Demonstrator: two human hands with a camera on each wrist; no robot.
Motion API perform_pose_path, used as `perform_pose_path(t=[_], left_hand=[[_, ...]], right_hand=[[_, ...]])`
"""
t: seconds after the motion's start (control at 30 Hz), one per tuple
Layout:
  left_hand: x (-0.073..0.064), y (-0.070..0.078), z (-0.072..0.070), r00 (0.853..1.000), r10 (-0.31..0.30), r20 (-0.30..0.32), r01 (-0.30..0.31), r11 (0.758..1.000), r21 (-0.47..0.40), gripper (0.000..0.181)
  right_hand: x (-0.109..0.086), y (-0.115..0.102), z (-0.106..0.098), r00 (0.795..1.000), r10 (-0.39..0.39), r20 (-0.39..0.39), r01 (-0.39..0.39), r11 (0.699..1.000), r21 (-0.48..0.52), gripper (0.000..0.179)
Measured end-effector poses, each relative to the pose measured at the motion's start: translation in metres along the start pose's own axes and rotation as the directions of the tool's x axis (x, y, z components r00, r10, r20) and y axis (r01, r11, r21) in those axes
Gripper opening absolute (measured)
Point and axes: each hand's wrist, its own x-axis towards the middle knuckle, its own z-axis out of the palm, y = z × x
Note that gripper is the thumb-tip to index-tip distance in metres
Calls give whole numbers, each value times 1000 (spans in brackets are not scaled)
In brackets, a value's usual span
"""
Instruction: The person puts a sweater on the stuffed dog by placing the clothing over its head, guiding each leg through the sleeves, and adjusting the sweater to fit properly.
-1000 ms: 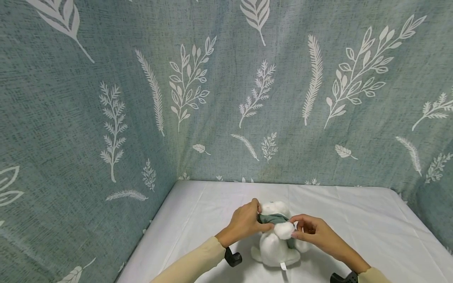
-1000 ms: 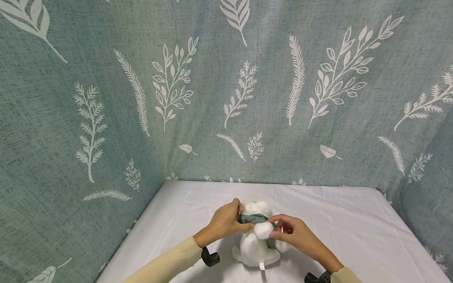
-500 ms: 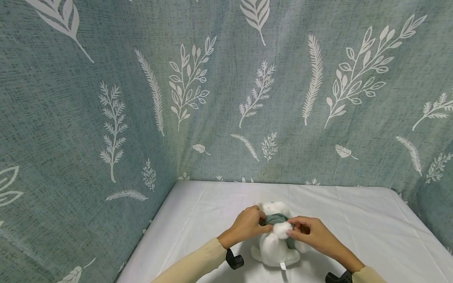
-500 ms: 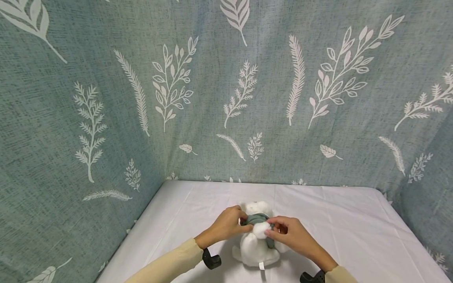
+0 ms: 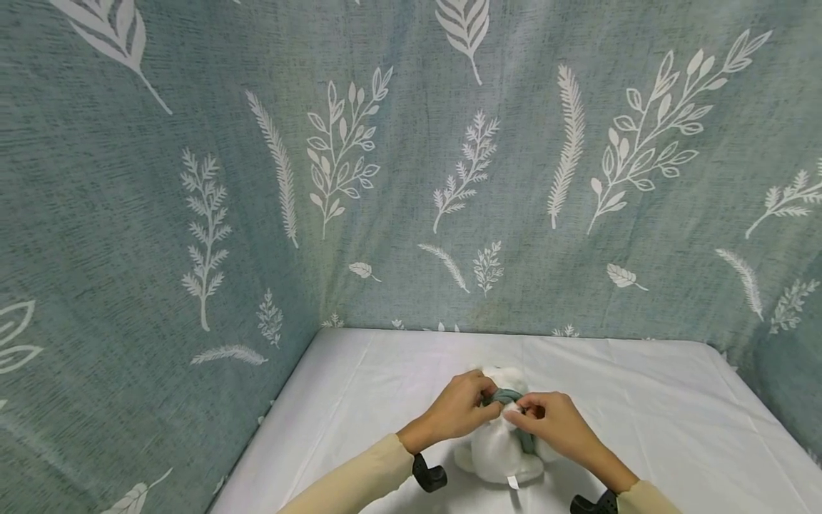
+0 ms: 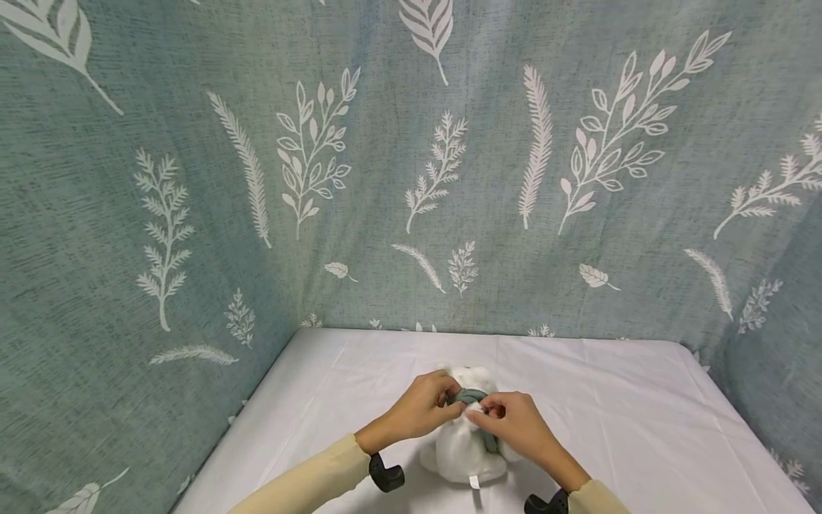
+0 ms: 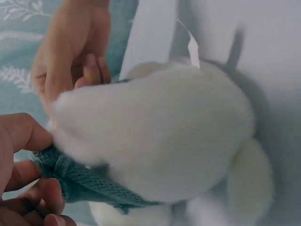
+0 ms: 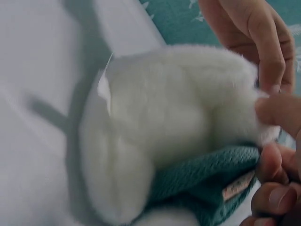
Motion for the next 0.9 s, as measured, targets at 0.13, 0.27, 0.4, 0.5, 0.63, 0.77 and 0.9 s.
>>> perform_pose_path(t=[0.13, 0.27, 0.4, 0.5, 0.63, 0.77, 0.9], left_hand=[[-2, 5, -3, 998, 46, 29, -47, 999, 27, 9], [-2, 10, -5, 993, 106, 50, -111, 989, 97, 7], [-1, 11, -6, 992, 102, 70, -109, 990, 95, 9], [0, 9, -7, 994, 64, 90, -68, 997, 42, 16], [2, 4, -11, 994, 8, 110, -11, 1000, 24, 21], [4, -1, -16, 989, -38, 141, 32, 999, 40, 16], [6, -1, -20, 982, -52, 180, 40, 997, 68, 17]], right_hand=[[4, -4, 4, 999, 29, -23, -29, 999, -23, 22], [7, -9, 8, 993, 58, -104, -65, 996, -63, 14], [10, -11, 12, 978, 110, -177, -123, 990, -66, 15], [10, -9, 12, 972, 158, -174, -163, 987, -15, 19], [8, -4, 9, 974, 201, -105, -193, 978, 85, 12], [5, -2, 7, 973, 227, -50, -217, 964, 156, 14], [6, -2, 8, 969, 242, -47, -229, 955, 187, 13]])
